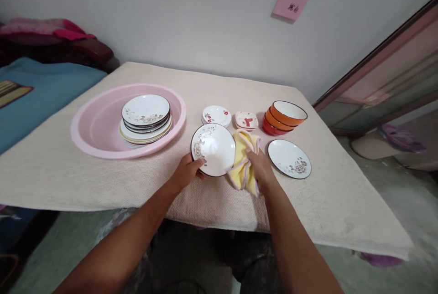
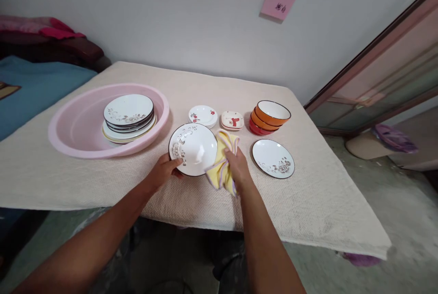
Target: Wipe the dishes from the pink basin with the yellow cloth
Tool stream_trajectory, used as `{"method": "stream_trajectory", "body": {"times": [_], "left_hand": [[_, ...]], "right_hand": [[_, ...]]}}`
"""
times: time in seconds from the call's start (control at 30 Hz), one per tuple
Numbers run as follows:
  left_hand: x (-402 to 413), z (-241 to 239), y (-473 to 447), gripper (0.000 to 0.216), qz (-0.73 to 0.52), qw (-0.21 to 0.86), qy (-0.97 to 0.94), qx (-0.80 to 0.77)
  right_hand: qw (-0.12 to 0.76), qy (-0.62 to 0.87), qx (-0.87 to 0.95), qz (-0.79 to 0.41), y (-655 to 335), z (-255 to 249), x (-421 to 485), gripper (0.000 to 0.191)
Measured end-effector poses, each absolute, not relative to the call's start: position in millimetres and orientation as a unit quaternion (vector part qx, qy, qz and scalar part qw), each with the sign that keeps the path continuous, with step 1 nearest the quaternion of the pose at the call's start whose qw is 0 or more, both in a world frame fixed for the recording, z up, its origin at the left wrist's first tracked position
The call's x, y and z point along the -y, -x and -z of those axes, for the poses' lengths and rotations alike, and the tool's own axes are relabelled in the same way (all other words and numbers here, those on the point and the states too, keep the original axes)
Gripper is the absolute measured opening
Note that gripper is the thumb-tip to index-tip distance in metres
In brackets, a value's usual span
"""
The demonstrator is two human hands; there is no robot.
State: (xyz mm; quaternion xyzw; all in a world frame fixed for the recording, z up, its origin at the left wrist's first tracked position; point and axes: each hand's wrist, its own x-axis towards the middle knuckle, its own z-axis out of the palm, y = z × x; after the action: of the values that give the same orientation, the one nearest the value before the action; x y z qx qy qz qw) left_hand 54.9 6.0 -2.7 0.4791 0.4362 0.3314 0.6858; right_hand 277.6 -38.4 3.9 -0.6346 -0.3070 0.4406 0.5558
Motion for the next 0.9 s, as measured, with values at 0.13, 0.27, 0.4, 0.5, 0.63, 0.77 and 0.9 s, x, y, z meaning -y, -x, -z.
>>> {"method": "stream_trajectory", "body": {"times": [0.13,0.27,0.4,0.5,0.63,0.77,0.9], "left_hand": [[-4,4,-57,0.038,-0.313,0.692,-0.493,-0.425],[6,10,-62,0.037,-0.287,0.672,-0.547,-0.408],[21,17,-68,0.036,-0.255,0.651,-0.611,-0.371],[25,16,-69,0.031,-0.259,0.675,-0.596,-0.351],[20,12,-64,0.031,-0.270,0.722,-0.563,-0.298],[18,13,-59,0.034,-0.269,0.744,-0.512,-0.336],[20,14,-59,0.043,-0.296,0.771,-0.411,-0.387]], "right_hand": [[0.591,0.660,0.275,-0.374,-274,-6,36,0.042],[0.612,0.652,0.309,-0.324,-264,-16,29,0.042],[0.606,0.637,0.331,-0.344,-238,-22,19,0.042],[0.574,0.615,0.396,-0.368,-219,-22,19,0.037],[0.483,0.576,0.520,-0.406,-204,-21,27,0.021],[0.399,0.534,0.595,-0.449,-200,-28,38,0.019],[0.358,0.508,0.627,-0.470,-203,-33,43,0.022]]}}
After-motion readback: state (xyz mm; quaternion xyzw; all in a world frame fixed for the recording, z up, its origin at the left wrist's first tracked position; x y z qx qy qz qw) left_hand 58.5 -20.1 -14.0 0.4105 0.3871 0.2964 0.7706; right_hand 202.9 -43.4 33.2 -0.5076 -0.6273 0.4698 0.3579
